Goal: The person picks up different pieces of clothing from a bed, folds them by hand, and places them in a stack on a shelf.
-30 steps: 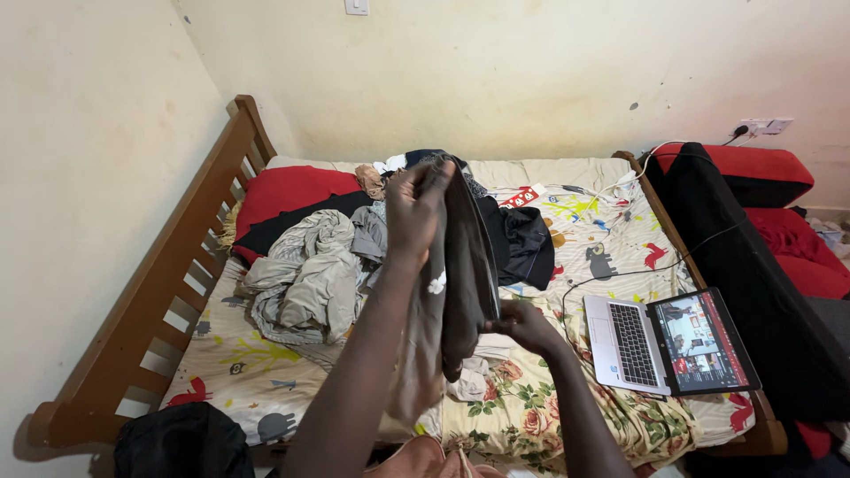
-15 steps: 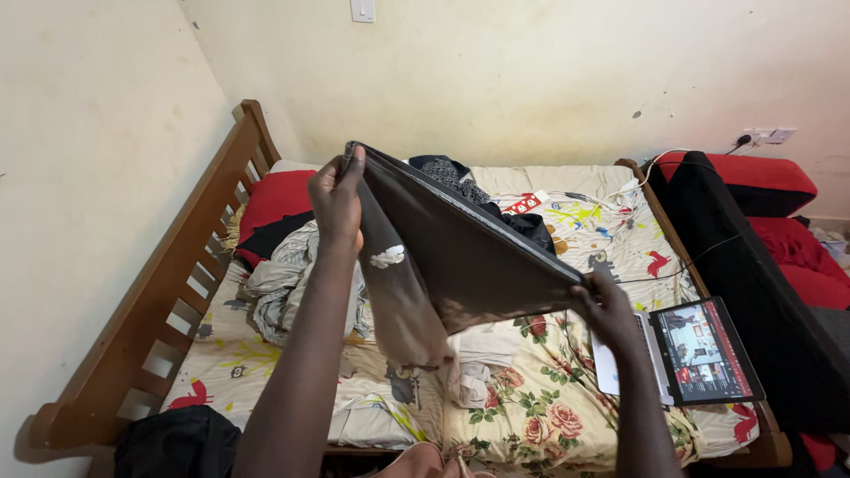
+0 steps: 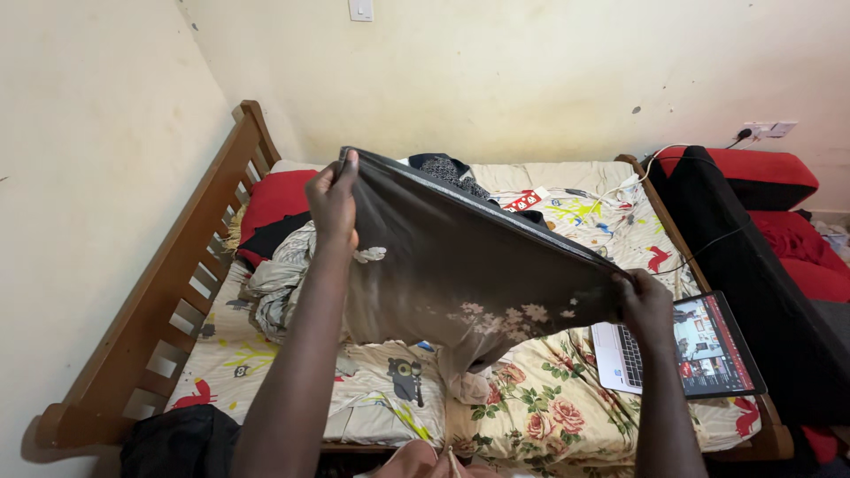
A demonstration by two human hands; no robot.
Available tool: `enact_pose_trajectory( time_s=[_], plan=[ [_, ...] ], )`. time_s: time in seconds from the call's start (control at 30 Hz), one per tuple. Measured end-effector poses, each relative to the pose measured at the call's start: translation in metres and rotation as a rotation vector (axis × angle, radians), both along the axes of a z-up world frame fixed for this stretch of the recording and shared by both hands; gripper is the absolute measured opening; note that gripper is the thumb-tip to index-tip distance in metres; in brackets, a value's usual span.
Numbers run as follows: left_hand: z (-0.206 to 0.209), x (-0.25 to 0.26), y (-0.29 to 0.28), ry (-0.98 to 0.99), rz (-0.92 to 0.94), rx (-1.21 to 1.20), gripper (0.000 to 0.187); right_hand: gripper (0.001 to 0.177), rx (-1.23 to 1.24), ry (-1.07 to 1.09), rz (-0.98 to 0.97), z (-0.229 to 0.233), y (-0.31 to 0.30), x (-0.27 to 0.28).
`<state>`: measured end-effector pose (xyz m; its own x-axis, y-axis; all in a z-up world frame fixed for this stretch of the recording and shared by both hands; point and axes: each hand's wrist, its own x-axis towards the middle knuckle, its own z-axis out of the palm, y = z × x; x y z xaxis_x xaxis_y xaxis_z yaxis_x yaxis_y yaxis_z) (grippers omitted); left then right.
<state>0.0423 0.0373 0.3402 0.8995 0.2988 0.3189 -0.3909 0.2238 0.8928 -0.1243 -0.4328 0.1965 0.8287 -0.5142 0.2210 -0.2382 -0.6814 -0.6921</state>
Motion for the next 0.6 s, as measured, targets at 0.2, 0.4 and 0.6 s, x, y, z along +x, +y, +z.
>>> enact_pose_trajectory(
  time_s=[0.2,0.4,0.6],
  plan=[
    [-0.015,0.004,0.015,0.047,-0.092,0.113,0.025,0.012,0.955,-0.48,0.114,0.001,-0.013,0.019],
    [-0.05,0.045,0.038,0.144,-0.134,0.17,0.034,0.014,0.892,-0.595,0.224,0.023,-0.043,0.046],
    [-0.052,0.069,0.07,0.106,-0.14,-0.039,0.026,0.029,1.001,-0.22,0.363,0.089,-0.037,0.01]
  ],
)
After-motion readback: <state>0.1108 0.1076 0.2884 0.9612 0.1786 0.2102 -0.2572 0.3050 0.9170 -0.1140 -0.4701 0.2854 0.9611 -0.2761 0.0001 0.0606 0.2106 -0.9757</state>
